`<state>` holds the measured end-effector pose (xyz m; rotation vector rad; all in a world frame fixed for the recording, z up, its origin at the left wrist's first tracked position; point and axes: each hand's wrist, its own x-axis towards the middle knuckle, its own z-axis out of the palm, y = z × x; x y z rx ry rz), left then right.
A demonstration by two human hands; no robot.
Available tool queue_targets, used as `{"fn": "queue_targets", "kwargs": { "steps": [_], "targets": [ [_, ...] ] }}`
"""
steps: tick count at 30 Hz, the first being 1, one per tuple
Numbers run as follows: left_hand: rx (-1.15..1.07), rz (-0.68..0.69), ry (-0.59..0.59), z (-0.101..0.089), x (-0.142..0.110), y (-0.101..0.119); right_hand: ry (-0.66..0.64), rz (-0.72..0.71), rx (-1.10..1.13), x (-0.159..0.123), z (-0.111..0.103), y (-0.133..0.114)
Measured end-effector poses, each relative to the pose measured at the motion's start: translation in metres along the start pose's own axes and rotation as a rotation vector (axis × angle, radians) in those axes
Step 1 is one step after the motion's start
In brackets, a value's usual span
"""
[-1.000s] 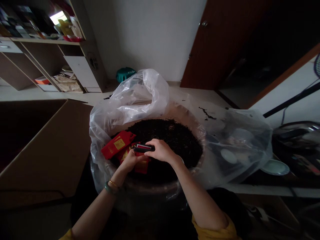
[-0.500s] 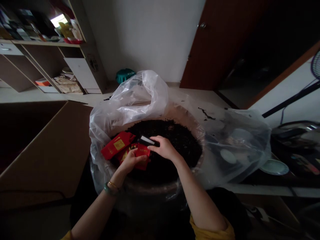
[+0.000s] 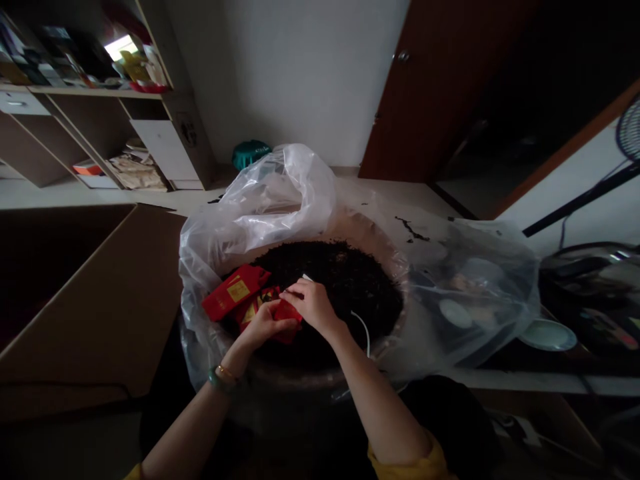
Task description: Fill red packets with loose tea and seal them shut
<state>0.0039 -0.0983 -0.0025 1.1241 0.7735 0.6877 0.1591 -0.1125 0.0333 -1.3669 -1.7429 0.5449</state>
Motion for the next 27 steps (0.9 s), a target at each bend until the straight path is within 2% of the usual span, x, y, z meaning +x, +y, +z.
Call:
{"fn": "queue_targets", "kwargs": {
  "steps": [3, 6, 9, 12, 14, 17, 20, 23, 24, 25, 26, 27],
  "targets": [
    [0.004, -0.007, -0.045, -0.001, -0.001, 0.000, 0.086, -0.003, -0.036, 0.001, 0.004, -0.003],
    [-0.018, -0.048, -0.083, 0.000, -0.002, 0.000, 0.172, 0.051, -0.065, -0.001, -0.005, 0.002],
    [-0.020, -0.084, -0.105, 0.001, -0.002, 0.001, 0.200, 0.123, -0.052, -0.004, -0.014, 0.005],
    [-0.006, -0.091, -0.119, 0.001, -0.002, 0.002, 0.226, 0.137, -0.063, -0.006, -0.017, 0.006],
    [-0.001, -0.084, -0.116, 0.001, -0.003, 0.002, 0.334, 0.184, -0.045, -0.007, -0.017, 0.007],
    [-0.002, -0.065, -0.113, 0.002, -0.003, 0.001, 0.524, 0.354, 0.085, -0.009, -0.016, 0.014],
    [-0.010, -0.051, -0.146, 0.005, -0.005, 0.002, 0.538, 0.439, 0.211, -0.015, -0.014, 0.027],
    [0.008, -0.038, -0.196, 0.007, -0.014, 0.023, 0.505, 0.471, 0.248, -0.023, -0.010, 0.040],
    [0.014, 0.004, -0.180, 0.005, -0.019, 0.036, 0.495, 0.478, 0.248, -0.026, -0.008, 0.043],
    [0.007, 0.109, -0.104, 0.003, -0.025, 0.052, 0.484, 0.479, 0.246, -0.027, -0.006, 0.045],
    [-0.043, 0.288, 0.036, -0.001, -0.031, 0.070, 0.476, 0.475, 0.243, -0.028, -0.004, 0.045],
    [-0.131, 0.520, 0.232, -0.006, -0.036, 0.087, 0.472, 0.469, 0.241, -0.028, -0.003, 0.045]
  ]
}}
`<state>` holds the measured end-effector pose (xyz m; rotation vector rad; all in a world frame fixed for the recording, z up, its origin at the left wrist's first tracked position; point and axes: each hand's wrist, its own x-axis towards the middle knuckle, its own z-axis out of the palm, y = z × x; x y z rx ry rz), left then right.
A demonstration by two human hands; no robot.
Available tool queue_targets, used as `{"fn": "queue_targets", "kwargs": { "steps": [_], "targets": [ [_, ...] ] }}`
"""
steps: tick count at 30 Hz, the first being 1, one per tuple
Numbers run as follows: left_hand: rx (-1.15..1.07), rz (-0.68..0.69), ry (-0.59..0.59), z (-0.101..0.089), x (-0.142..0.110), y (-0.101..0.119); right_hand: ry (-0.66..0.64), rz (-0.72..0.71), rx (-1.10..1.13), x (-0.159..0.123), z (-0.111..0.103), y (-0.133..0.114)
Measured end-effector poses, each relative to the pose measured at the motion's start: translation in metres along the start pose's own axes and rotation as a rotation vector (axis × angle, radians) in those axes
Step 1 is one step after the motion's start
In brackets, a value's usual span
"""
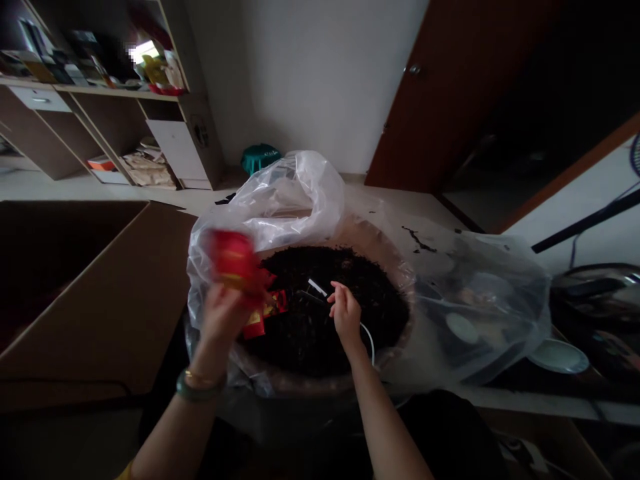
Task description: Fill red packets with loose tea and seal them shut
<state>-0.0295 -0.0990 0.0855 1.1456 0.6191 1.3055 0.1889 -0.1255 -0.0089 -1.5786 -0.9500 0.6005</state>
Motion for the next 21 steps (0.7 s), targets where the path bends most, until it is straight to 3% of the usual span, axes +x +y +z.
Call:
{"fn": "queue_targets", "kwargs": {
  "steps": [2, 3, 5, 7, 10, 13, 17, 21],
  "targets": [
    [-0.046, 0.304, 0.184, -0.007, 0.009, 0.026, -0.010, -0.015, 0.002, -0.001, 0.004, -0.002],
    [-0.012, 0.334, 0.204, -0.011, 0.013, 0.032, -0.018, -0.021, -0.001, -0.001, 0.006, -0.004],
    [0.170, 0.206, 0.143, -0.019, 0.017, 0.027, -0.050, -0.042, -0.027, -0.002, 0.011, -0.007],
    [0.535, 0.020, 0.002, -0.029, 0.017, 0.008, -0.096, -0.078, -0.081, -0.003, 0.015, -0.009],
    [1.284, -0.045, 0.056, -0.044, 0.014, -0.022, -0.155, -0.136, -0.178, -0.004, 0.018, -0.008],
    [1.736, -0.143, 0.045, -0.055, 0.010, -0.034, -0.187, -0.158, -0.231, -0.004, 0.020, -0.004],
    [1.853, -0.205, 0.025, -0.058, 0.010, -0.034, -0.216, -0.156, -0.240, -0.003, 0.021, -0.003],
    [1.680, -0.137, 0.085, -0.049, 0.011, -0.038, -0.212, -0.126, -0.165, -0.008, 0.026, -0.006]
  ]
}}
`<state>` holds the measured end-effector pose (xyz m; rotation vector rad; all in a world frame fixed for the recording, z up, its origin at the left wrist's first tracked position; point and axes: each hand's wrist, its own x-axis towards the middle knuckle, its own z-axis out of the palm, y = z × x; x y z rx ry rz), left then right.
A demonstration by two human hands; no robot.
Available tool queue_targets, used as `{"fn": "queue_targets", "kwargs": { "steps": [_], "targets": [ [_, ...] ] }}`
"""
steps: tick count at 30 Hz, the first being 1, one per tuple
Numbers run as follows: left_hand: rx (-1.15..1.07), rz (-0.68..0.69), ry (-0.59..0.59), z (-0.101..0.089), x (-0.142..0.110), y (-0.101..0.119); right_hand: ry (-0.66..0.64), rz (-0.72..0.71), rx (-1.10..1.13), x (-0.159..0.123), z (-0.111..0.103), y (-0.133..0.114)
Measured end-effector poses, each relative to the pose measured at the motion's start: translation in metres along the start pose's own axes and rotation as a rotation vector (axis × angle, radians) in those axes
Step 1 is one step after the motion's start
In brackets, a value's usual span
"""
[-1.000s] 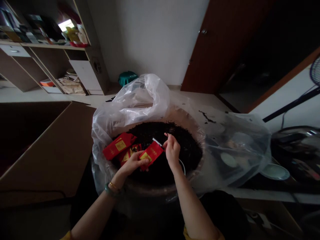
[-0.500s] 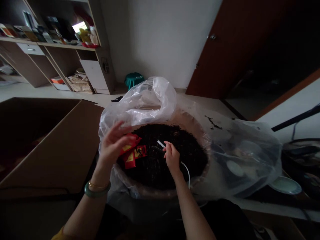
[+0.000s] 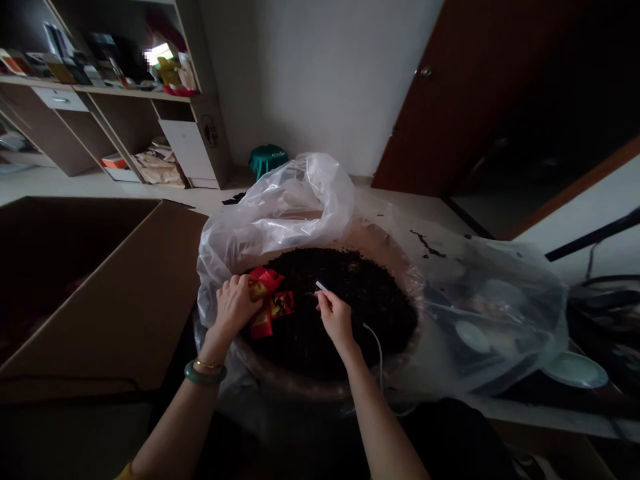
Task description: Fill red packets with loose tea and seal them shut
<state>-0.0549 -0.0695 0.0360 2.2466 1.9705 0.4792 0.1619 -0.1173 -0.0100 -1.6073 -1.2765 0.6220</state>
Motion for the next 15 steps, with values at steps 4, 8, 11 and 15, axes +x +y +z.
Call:
{"fn": "queue_targets", "kwargs": {
  "steps": [4, 8, 11, 15],
  "targets": [
    [-0.388, 0.168, -0.004, 0.016, -0.009, 0.022, -0.037, -0.033, 0.139, -0.007, 0.009, -0.015],
    [-0.793, 0.168, -0.127, 0.035, -0.018, 0.037, -0.054, -0.120, 0.117, -0.006, 0.009, -0.022],
    [-1.005, 0.083, -0.240, 0.043, -0.019, 0.041, -0.028, -0.089, 0.121, -0.004, 0.005, -0.017],
    [-1.311, -0.115, -0.158, 0.051, -0.020, 0.049, -0.034, 0.004, 0.195, -0.008, 0.008, -0.007]
  ]
}}
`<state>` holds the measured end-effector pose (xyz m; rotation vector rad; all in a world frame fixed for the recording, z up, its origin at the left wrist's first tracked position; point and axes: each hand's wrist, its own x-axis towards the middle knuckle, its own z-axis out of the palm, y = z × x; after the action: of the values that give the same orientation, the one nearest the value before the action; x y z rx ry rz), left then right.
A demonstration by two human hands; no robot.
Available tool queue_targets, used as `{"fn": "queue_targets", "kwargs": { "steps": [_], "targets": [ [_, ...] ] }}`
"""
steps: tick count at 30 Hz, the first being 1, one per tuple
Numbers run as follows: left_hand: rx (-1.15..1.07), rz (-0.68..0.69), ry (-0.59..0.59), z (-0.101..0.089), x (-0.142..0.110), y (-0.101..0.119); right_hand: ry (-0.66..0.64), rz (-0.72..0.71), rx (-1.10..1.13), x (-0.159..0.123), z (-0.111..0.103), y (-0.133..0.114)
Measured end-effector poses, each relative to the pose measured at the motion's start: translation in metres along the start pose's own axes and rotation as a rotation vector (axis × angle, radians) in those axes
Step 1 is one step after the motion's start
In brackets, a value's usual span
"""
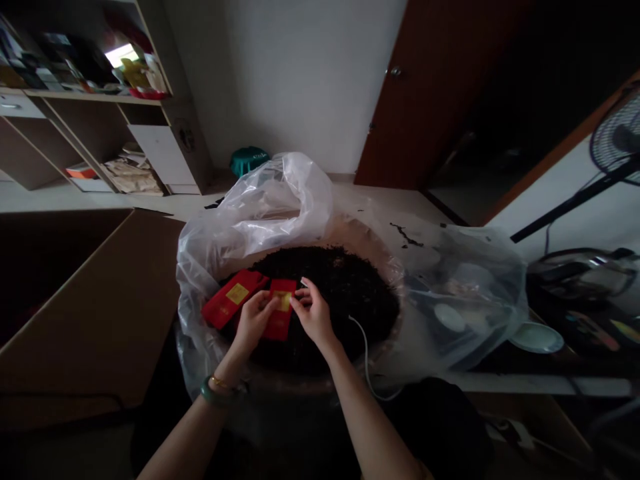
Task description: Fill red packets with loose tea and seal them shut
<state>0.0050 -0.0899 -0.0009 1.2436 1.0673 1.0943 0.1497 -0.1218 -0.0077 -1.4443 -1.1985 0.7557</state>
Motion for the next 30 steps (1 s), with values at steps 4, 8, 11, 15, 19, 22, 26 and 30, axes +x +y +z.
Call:
{"fn": "queue_targets", "kwargs": {
  "steps": [4, 8, 11, 15, 19, 22, 26, 30],
  "targets": [
    [-0.129, 0.035, 0.201, 0.006, 0.002, -0.004, -0.295, 0.157, -0.003, -0.008, -0.004, 0.002],
    [0.291, 0.320, 0.262, -0.006, 0.003, 0.006, -0.289, -0.032, -0.277, -0.005, -0.026, -0.008],
    [0.711, 0.435, -0.125, -0.013, 0.000, 0.015, -0.332, -0.229, -0.414, 0.002, -0.037, -0.017],
    [0.725, 0.326, -0.200, -0.007, -0.006, 0.009, -0.044, -0.354, -0.445, 0.006, -0.030, -0.017],
    [0.570, 0.316, -0.019, 0.005, -0.011, -0.002, 0.159, -0.480, -0.530, -0.001, -0.016, -0.010],
    [0.517, 0.307, 0.061, 0.007, -0.012, -0.003, 0.207, -0.594, -0.576, -0.008, -0.011, -0.009],
    [0.530, 0.306, 0.066, 0.004, -0.011, -0.001, 0.268, -0.639, -0.627, -0.010, -0.014, -0.016],
    [0.632, 0.348, -0.077, -0.003, -0.011, 0.002, 0.127, -0.595, -0.672, 0.000, -0.023, -0.024]
  ]
}}
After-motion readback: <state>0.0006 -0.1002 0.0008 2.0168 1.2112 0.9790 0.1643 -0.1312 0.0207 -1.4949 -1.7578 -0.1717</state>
